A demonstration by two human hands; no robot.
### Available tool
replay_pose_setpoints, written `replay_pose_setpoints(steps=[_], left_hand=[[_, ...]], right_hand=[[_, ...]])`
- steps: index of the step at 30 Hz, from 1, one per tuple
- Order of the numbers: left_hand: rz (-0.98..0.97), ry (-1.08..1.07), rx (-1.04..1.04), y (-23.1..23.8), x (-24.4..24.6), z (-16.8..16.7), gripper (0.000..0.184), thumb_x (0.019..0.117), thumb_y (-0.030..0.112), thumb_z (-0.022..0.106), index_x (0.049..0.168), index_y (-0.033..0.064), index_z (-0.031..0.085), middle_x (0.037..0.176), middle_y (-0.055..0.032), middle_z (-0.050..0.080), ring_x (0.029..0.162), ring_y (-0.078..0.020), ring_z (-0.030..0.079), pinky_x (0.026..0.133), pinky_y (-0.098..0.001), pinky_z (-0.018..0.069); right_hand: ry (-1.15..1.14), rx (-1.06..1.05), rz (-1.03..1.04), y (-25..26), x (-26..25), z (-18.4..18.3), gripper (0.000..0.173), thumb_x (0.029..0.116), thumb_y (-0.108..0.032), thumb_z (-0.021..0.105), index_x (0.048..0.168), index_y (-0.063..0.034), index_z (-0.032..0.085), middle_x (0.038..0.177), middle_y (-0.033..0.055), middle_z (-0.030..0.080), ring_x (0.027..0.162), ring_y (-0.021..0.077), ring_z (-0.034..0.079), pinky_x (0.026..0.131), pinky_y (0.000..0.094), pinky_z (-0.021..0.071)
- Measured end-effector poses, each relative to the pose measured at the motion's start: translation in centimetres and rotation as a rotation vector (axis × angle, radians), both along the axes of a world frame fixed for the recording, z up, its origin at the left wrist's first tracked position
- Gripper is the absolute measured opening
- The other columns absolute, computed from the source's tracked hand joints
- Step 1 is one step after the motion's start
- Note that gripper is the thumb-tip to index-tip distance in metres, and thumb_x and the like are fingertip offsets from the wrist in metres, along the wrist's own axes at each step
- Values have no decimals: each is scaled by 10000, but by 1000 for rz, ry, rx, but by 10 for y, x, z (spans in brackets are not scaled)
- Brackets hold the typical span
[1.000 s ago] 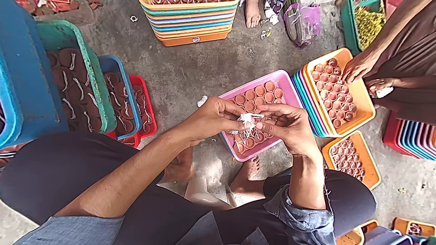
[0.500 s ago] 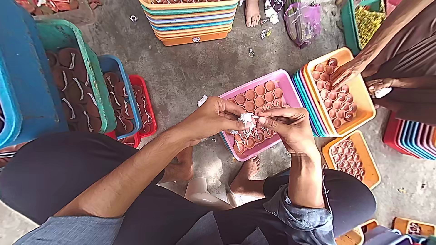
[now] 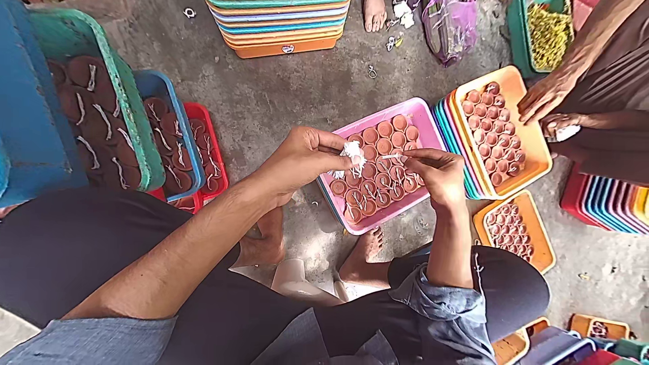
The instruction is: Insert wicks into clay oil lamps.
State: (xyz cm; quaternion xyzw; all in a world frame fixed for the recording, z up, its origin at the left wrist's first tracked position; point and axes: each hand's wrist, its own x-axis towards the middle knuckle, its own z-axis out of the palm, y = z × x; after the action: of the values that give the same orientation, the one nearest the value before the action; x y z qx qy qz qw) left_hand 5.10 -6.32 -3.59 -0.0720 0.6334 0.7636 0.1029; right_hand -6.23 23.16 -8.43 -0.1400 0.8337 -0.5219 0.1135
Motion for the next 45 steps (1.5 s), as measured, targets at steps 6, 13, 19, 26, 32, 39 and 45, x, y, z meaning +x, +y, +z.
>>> replay_pose_setpoints(steps=[6,13,19,26,32,39,45], left_hand=[[12,-41,-17,1,0,3,183,929,40,732,1100,-27,738,990,-114,758,901,-188,741,861,-324,622],[18,-52,-31,1,0,4,157,924,53,744,1066,-13,749,945,-96,755,858,-147,728,820,-276,606],[5,-36,-16,2,1,5,172,924,52,745,1077,-25,743,952,-107,758,872,-167,739,848,-303,618],[0,-29,-13,1,0,3,185,931,63,741,1088,-34,734,960,-118,754,874,-180,737,841,-308,619],[-9,-40,-17,2,-1,4,200,929,101,755,1093,-12,733,963,-93,755,882,-147,731,841,-291,612],[-23,-66,38,3,0,8,234,969,43,684,1193,-19,712,1032,-98,753,916,-145,726,852,-281,603],[-43,-43,23,4,0,5,241,986,40,659,1216,-11,709,1056,-104,749,955,-155,722,870,-286,597]], right_hand=[[-144,-27,-307,-14,-22,-99,167,879,-73,790,1035,-18,773,879,73,766,726,125,715,691,310,611],[98,366,-163,-25,15,-131,162,954,-140,685,1078,-60,753,906,144,743,772,288,709,729,530,569],[111,503,-108,-19,21,-137,172,935,-119,687,1063,-18,741,932,187,725,809,349,700,759,579,559],[78,582,-75,-17,16,-140,220,878,-180,752,1031,-22,753,956,192,723,858,365,700,788,598,557],[64,662,-39,-11,11,-128,283,827,-252,814,1005,-39,755,992,203,706,935,391,675,822,628,534],[187,410,-24,-23,12,-40,207,871,-126,736,1074,-97,763,1032,87,743,873,237,703,728,475,570],[47,-259,132,-51,44,35,192,901,20,690,1078,-28,751,1007,65,743,807,129,695,698,268,600]])
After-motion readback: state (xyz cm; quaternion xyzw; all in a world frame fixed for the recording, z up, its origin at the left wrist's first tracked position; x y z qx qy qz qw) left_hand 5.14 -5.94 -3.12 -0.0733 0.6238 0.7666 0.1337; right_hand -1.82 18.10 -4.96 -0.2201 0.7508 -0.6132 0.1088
